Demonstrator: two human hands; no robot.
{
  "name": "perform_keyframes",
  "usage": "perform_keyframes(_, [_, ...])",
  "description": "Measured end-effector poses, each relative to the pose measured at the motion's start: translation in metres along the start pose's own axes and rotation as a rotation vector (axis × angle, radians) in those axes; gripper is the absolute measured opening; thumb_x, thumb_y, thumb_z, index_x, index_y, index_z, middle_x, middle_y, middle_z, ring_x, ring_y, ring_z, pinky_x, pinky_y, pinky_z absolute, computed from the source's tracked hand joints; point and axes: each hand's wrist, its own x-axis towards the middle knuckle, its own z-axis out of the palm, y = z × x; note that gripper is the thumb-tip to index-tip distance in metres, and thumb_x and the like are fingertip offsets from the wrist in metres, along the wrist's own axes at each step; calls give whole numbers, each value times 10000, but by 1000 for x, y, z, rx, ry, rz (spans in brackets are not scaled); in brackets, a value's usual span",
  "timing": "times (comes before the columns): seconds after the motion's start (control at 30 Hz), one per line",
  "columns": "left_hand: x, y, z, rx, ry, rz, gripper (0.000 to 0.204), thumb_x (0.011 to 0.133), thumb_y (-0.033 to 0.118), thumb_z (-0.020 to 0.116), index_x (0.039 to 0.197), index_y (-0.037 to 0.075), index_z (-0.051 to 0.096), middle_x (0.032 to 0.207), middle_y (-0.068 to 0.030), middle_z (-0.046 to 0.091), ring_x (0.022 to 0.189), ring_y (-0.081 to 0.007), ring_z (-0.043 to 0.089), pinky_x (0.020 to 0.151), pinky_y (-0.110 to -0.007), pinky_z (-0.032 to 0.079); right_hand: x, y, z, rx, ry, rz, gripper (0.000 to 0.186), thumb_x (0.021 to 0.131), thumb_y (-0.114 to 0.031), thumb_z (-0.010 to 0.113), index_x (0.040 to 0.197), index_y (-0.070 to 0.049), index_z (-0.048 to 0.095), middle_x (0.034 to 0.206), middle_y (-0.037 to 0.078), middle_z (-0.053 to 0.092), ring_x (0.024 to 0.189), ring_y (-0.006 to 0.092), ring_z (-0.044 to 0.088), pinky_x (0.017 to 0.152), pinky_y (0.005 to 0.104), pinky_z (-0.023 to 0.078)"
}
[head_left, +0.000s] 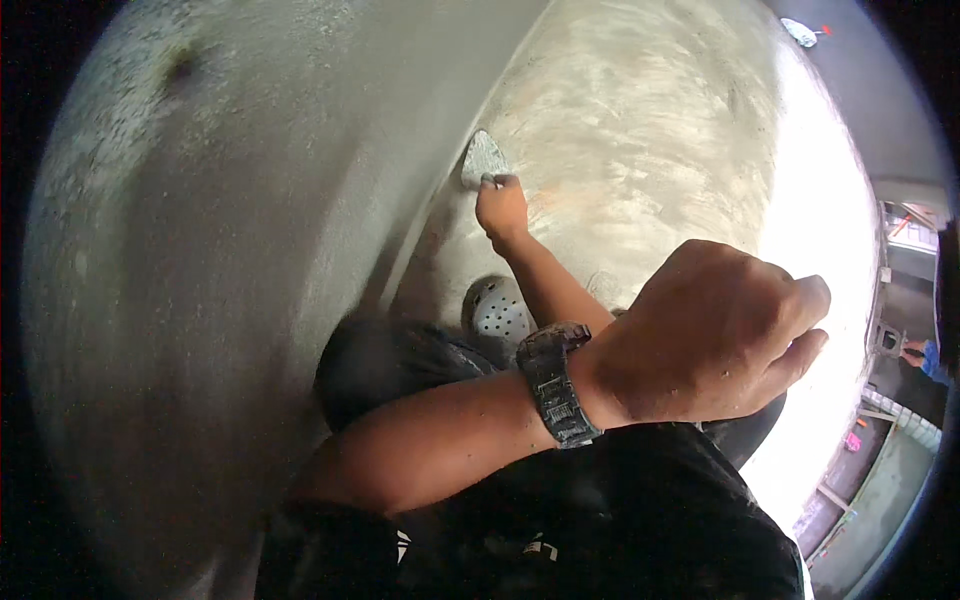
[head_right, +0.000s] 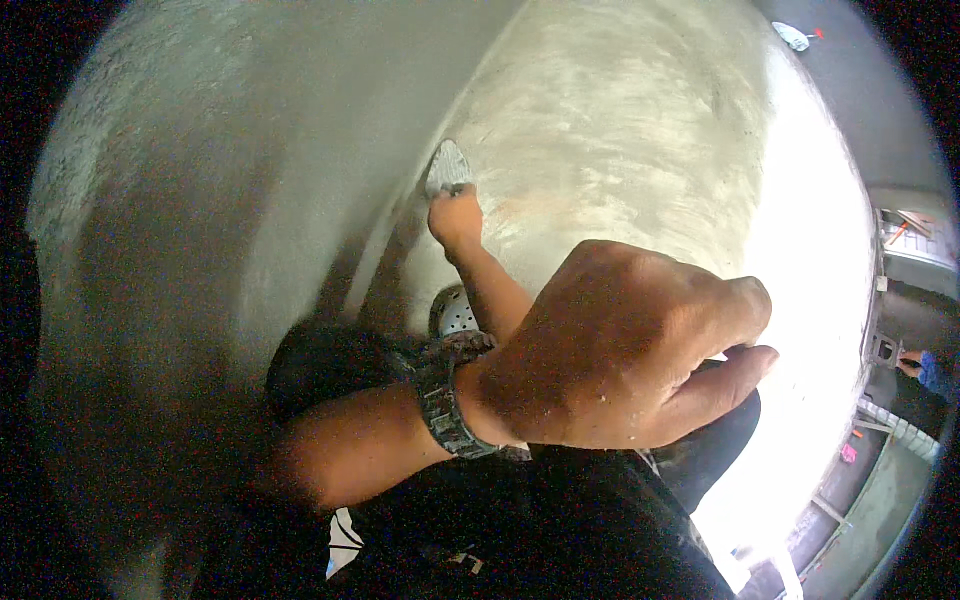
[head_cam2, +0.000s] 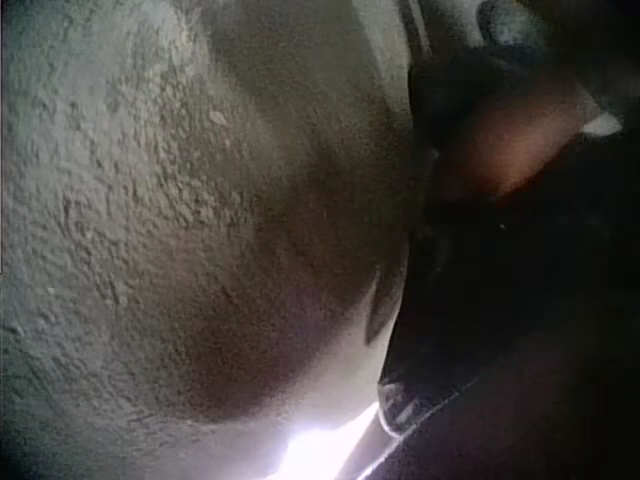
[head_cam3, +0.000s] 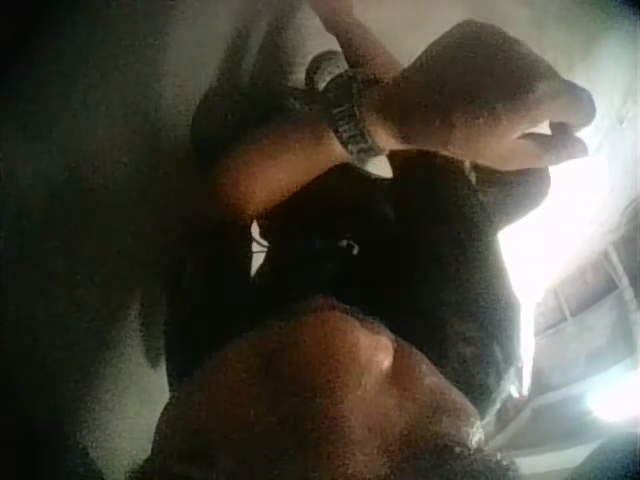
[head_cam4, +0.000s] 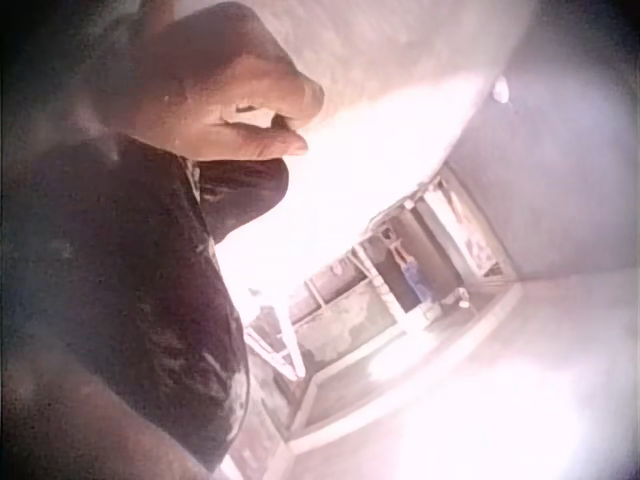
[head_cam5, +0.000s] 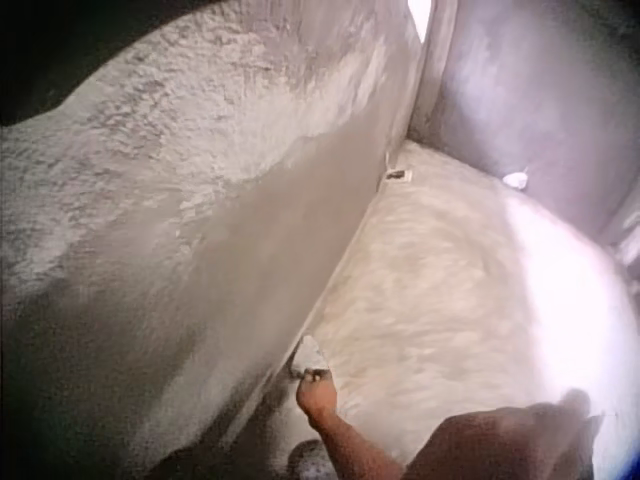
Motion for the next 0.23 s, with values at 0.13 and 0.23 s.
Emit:
perform_keyframes(0.13, [3, 7, -1, 17, -38, 28, 185, 817, 161, 678, 747, 48, 549, 566, -93, 565, 516, -263, 594, 511, -376, 458, -48, -2, -17, -50, -67, 20, 430, 942, -311, 515, 1179, 48, 511, 1094, 318, 616, 1051, 455, 593, 909, 468, 461])
perform_keyframes(0.23, [0, 12, 6, -9, -23, 53, 192, 821, 204, 668, 777, 63, 545, 547, -67, 536, 505, -289, 598, 488, -397, 477, -38, 6, -14, -21, -5, 2, 445, 935, -335, 532, 1177, 38, 516, 1092, 316, 617, 1044, 453, 597, 909, 471, 462])
